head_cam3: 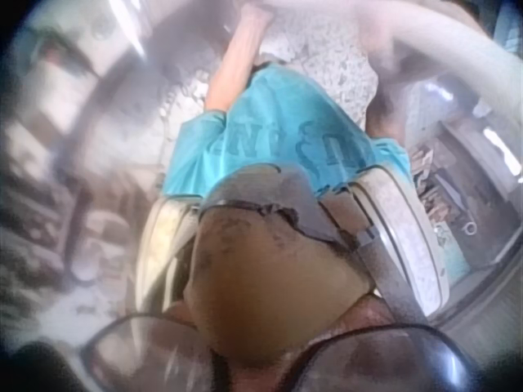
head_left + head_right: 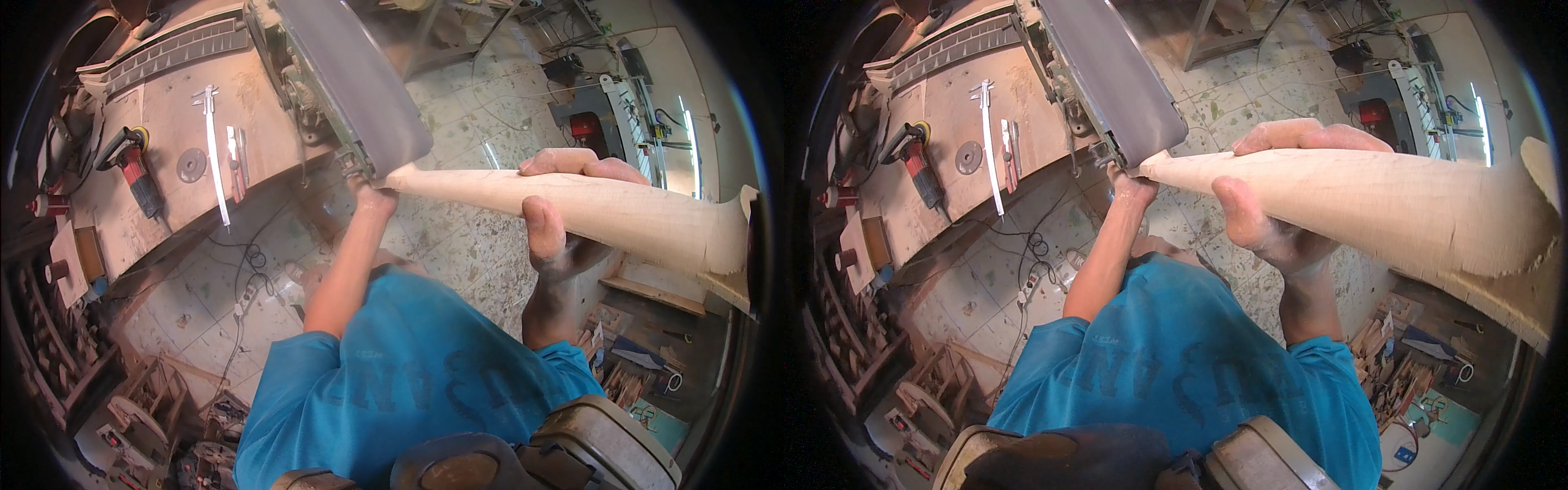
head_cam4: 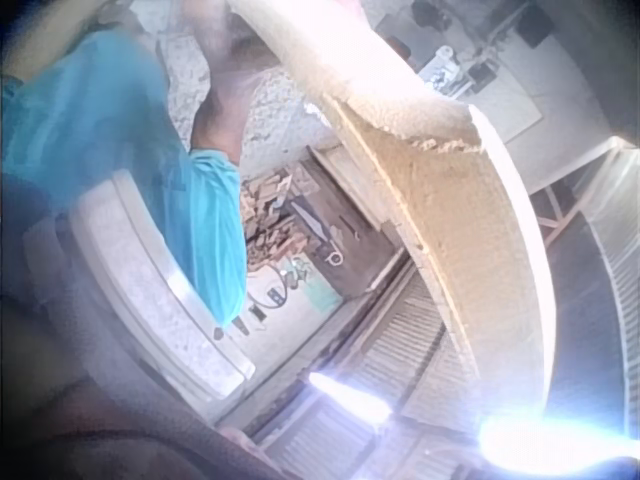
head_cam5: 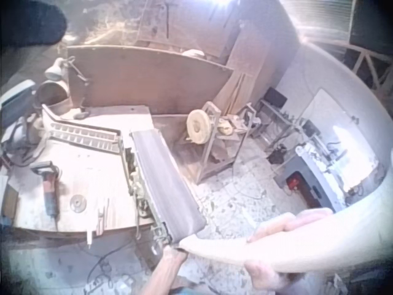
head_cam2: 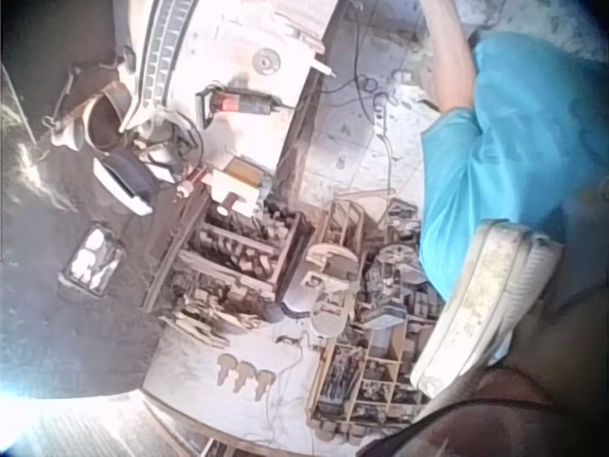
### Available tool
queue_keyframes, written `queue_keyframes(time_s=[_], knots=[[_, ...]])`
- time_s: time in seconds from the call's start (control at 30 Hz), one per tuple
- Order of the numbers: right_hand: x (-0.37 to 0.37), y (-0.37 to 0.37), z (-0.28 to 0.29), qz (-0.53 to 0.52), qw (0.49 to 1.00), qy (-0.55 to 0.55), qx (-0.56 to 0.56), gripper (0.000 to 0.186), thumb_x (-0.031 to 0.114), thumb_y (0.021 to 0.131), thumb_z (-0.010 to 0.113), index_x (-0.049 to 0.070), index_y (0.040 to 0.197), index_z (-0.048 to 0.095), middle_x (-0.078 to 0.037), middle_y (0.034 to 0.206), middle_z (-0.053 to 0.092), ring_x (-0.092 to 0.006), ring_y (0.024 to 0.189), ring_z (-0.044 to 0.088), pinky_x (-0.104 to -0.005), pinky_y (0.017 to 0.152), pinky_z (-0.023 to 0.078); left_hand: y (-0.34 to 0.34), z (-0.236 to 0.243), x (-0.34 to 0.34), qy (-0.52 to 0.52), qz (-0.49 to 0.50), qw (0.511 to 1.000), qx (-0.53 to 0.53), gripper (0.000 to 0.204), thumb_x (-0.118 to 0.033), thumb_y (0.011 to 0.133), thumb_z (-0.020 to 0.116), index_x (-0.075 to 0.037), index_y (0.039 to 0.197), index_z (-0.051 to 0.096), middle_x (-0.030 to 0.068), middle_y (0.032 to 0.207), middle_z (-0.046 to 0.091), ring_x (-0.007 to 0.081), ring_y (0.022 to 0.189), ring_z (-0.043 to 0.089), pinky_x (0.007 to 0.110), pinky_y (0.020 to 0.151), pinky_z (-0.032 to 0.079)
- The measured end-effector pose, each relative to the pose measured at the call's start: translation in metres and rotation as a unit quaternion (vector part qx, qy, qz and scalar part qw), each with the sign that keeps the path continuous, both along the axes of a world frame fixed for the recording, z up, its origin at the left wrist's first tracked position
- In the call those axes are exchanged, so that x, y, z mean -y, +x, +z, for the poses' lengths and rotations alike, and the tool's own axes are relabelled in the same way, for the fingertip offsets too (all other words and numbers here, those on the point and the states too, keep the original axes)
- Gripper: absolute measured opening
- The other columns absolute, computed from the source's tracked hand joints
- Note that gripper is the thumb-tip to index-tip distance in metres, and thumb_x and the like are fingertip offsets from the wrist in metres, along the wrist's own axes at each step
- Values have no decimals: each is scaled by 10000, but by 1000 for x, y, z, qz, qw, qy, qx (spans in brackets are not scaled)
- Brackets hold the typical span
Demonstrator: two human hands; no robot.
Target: The person shapes a wooden guitar neck by using a belt sander and checks the thickness with a caliper.
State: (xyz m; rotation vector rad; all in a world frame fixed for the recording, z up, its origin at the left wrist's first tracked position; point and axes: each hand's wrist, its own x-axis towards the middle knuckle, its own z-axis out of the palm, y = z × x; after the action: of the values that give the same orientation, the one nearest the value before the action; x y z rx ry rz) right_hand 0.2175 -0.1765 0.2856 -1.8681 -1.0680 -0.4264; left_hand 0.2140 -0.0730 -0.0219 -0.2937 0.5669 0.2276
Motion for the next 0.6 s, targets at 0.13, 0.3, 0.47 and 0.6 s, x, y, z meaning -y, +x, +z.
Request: queue_keyframes(time_s=[0.13,0.3,0.47,0.6], knots=[[-2,-4,2,-25,1000,-18,-2,688,227,692,835,64,1146,344,-82,865,647,-158,738,626,-280,668,537,-2,7,-1,-3,-19,1000,-12,446,-429,1017,359,-133,1303,530,43,1259,582,221,1157,589,404,1035,498],[-2,-2,5,-33,998,-43,20,675,261,690,833,67,1133,361,-56,857,649,-147,723,623,-273,672,536,5,-21,4,-8,9,1000,-21,563,-404,826,475,-108,1295,572,101,1309,609,317,1201,587,502,1052,474],[-1,1,1,-16,1000,-10,6,670,224,694,826,82,1153,359,-77,859,654,-163,735,633,-287,681,540,5,-21,6,-6,5,1000,-26,564,-415,838,468,-105,1299,569,103,1315,604,323,1212,579,513,1060,463],[-1,3,-1,0,1000,12,-17,676,187,699,823,99,1179,355,-100,861,664,-179,750,645,-301,684,540,7,-34,7,-9,15,999,-27,565,-421,847,467,-99,1302,563,104,1320,598,321,1210,580,516,1060,464]])
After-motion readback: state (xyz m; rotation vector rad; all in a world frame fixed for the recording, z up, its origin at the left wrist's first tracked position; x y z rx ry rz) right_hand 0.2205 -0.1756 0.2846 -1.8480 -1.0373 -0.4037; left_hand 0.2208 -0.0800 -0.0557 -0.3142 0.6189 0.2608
